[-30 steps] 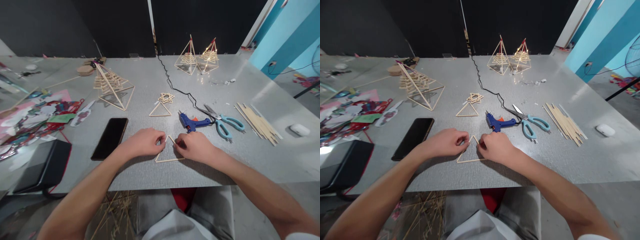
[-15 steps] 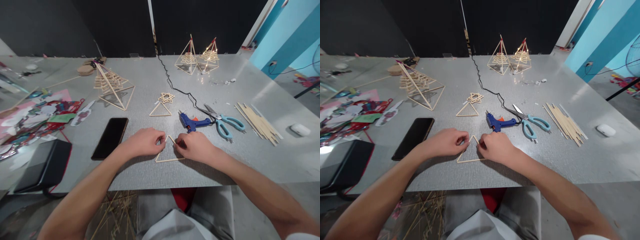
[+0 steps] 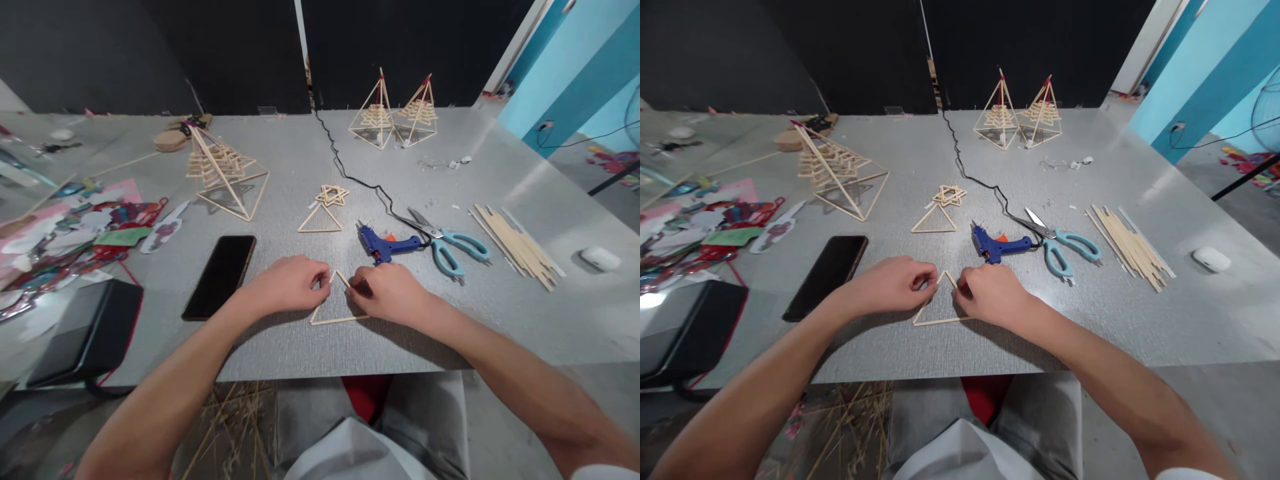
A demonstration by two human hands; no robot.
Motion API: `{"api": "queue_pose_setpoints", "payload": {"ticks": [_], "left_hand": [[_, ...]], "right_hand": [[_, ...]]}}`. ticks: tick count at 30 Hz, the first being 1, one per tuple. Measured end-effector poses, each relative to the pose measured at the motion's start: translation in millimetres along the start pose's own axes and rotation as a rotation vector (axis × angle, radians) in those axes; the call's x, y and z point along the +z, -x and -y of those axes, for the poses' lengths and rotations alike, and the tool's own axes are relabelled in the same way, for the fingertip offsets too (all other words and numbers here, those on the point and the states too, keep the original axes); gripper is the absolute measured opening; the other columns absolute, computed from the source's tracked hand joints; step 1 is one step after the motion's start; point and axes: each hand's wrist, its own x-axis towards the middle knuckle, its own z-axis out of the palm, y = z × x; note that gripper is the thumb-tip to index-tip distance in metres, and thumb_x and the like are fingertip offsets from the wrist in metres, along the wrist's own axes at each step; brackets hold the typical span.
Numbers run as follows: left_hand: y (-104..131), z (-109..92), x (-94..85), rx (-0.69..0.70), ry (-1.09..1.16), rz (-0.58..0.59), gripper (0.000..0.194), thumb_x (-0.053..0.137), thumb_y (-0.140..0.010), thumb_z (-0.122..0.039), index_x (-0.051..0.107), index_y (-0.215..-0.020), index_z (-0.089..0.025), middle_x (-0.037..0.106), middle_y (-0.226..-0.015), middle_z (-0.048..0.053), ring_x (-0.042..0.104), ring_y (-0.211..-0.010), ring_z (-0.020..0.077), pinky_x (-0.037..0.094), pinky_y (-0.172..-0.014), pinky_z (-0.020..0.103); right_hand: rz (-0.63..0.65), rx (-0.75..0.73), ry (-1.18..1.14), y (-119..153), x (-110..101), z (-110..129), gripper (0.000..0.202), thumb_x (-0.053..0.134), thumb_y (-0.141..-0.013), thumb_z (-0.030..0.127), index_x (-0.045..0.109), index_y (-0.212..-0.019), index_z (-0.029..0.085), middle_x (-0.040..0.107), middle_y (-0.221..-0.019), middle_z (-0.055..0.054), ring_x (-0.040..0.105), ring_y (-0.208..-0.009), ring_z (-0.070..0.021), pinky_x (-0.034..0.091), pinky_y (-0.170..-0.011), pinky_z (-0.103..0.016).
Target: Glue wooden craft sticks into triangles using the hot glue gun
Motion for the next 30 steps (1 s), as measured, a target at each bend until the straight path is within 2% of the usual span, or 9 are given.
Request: {"api": "queue_pose_setpoints", "payload": {"ticks": [30], "left_hand": [[0.3, 0.9, 1.2, 0.0, -0.017, 0.004, 0.02, 0.058, -0.095, -0.036, 0.066, -0.082, -0.024, 0.067, -0.068, 0.0, 0.053, -0.06, 0.0182, 0.027, -0.062, 0.034]], "right_hand": [[0.012, -0.009, 0.001, 0.1, -0.6, -0.2, 0.03, 0.061, -0.106, 0.042, 0.082, -0.108, 0.02, 0.086, -0.098, -0.011, 0.08, -0.089, -0.028, 0.041, -0.069, -0.033]]}}
